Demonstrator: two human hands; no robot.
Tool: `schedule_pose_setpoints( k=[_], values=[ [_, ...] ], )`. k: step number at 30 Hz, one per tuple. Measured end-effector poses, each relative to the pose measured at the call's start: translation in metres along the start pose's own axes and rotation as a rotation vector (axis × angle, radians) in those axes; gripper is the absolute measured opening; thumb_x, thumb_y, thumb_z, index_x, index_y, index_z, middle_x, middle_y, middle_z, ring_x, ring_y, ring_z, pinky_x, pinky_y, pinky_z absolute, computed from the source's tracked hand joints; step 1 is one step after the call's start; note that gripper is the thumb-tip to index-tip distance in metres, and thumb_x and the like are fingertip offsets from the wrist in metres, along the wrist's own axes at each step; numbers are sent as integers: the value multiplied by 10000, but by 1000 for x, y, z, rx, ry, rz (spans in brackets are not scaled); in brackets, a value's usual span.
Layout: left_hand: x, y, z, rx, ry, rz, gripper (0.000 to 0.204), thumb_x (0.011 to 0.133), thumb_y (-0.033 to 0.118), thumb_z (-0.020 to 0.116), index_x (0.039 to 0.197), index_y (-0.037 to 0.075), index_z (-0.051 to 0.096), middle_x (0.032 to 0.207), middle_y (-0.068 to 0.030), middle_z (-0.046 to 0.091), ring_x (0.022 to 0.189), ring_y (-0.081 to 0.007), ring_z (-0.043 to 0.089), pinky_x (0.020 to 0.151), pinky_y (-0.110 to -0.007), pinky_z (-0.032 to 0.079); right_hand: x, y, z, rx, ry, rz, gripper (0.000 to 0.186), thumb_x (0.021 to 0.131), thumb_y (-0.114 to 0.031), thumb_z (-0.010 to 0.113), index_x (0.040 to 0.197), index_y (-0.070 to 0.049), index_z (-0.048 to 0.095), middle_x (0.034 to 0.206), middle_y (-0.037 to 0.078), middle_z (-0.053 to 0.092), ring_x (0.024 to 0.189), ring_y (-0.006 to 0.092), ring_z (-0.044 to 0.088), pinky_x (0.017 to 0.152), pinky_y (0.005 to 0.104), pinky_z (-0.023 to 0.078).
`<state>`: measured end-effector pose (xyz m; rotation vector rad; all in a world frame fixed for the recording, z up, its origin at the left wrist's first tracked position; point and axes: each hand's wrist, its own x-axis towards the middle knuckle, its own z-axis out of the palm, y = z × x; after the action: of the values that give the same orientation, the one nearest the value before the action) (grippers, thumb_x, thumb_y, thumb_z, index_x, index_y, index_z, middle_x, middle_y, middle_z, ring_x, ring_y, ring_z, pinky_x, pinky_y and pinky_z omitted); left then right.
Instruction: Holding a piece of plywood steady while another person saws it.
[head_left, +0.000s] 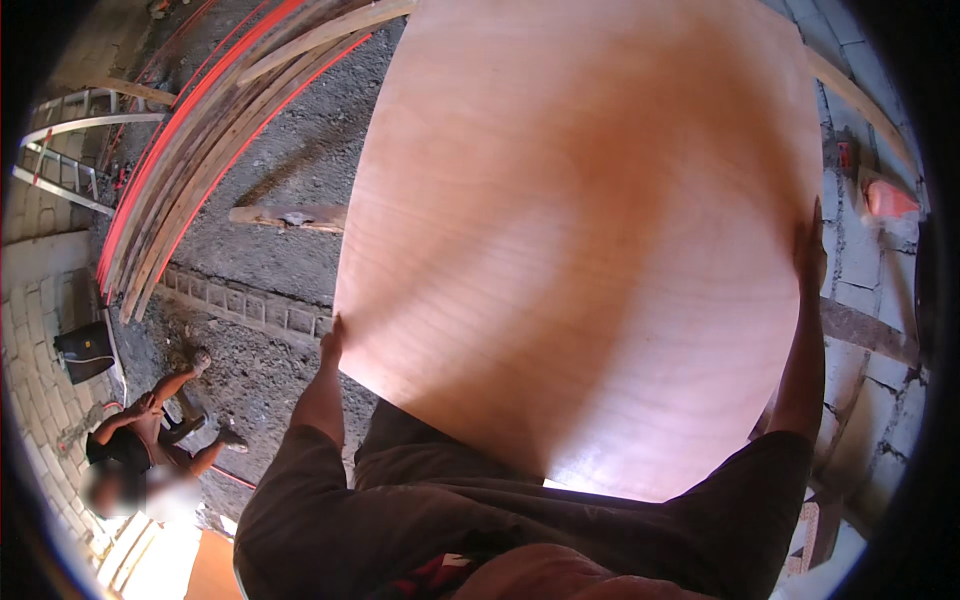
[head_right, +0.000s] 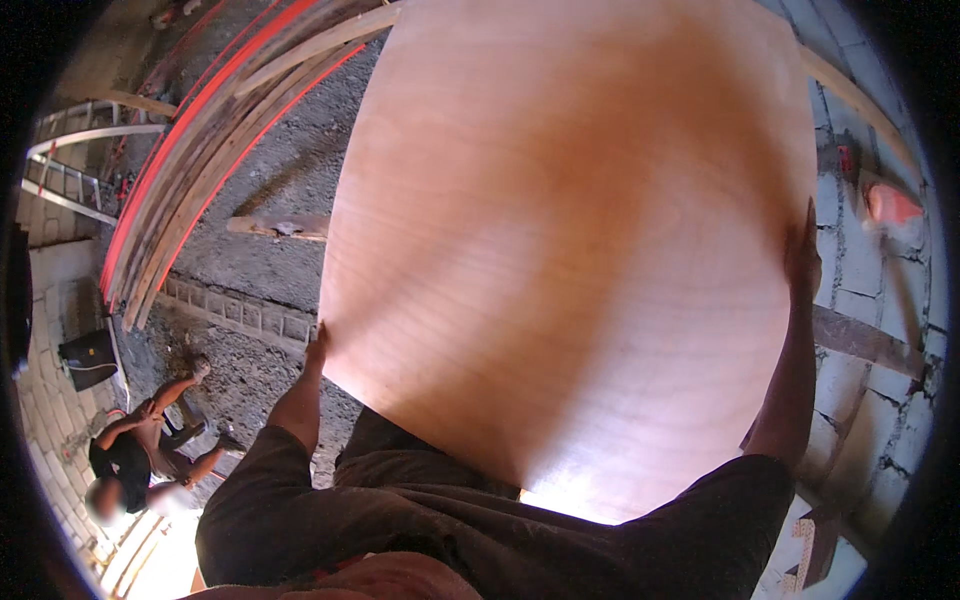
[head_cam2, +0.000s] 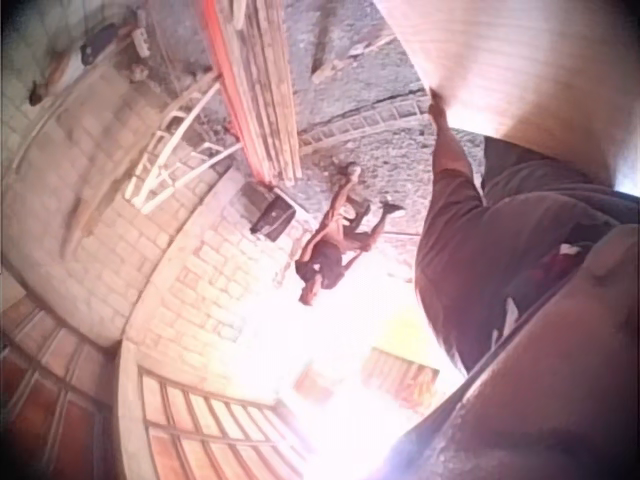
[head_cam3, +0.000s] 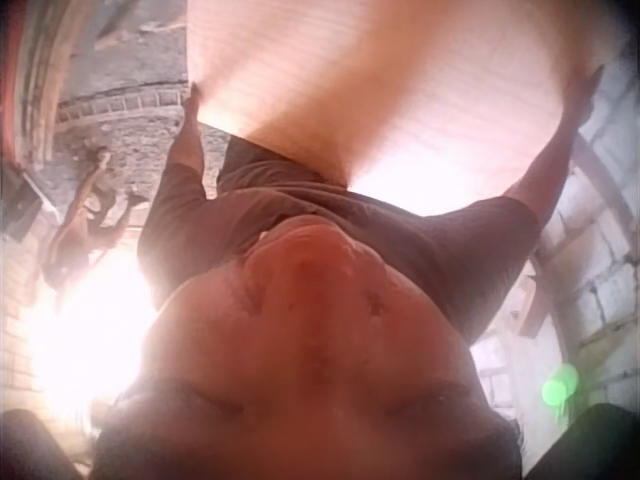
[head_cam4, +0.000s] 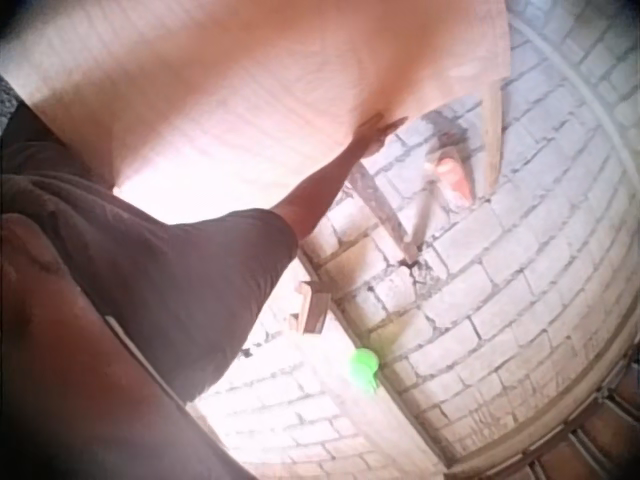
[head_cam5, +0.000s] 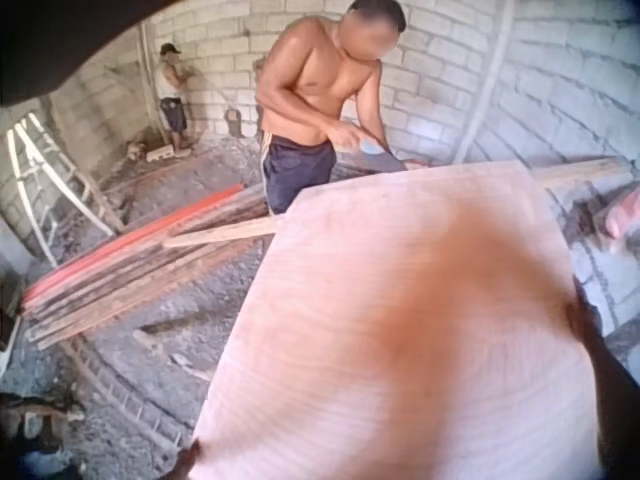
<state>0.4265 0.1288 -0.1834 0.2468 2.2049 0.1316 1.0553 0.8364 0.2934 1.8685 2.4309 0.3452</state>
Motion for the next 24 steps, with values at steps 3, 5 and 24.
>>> schedule_pose_setpoints(
  k=[3,5,24],
  values=[
    [-5,4,1,-145,7,-104,987,812,822,281,1050,-58,659,1044,-284,646,1069,-390,601,886,-467,454,-2,-9,-5,16,70,-22,569,998,-277,409,1502,-153,177,1511,142,299,1366,340,319,1098,397,321],
    [-3,4,6,-157,37,-131,990,810,824,280,1066,-57,653,1056,-279,646,1077,-381,599,892,-464,452,1,-9,-5,-61,109,-56,568,997,-281,417,1500,-152,186,1498,147,322,1360,347,326,1097,407,321],
    [0,-7,3,-181,-48,-15,1087,795,853,164,1163,-75,592,1131,-313,600,1152,-427,532,955,-467,405,4,-17,-5,-71,246,-155,611,974,-414,433,1495,-303,135,1410,82,462,1057,431,582,901,534,478]
  ],
)
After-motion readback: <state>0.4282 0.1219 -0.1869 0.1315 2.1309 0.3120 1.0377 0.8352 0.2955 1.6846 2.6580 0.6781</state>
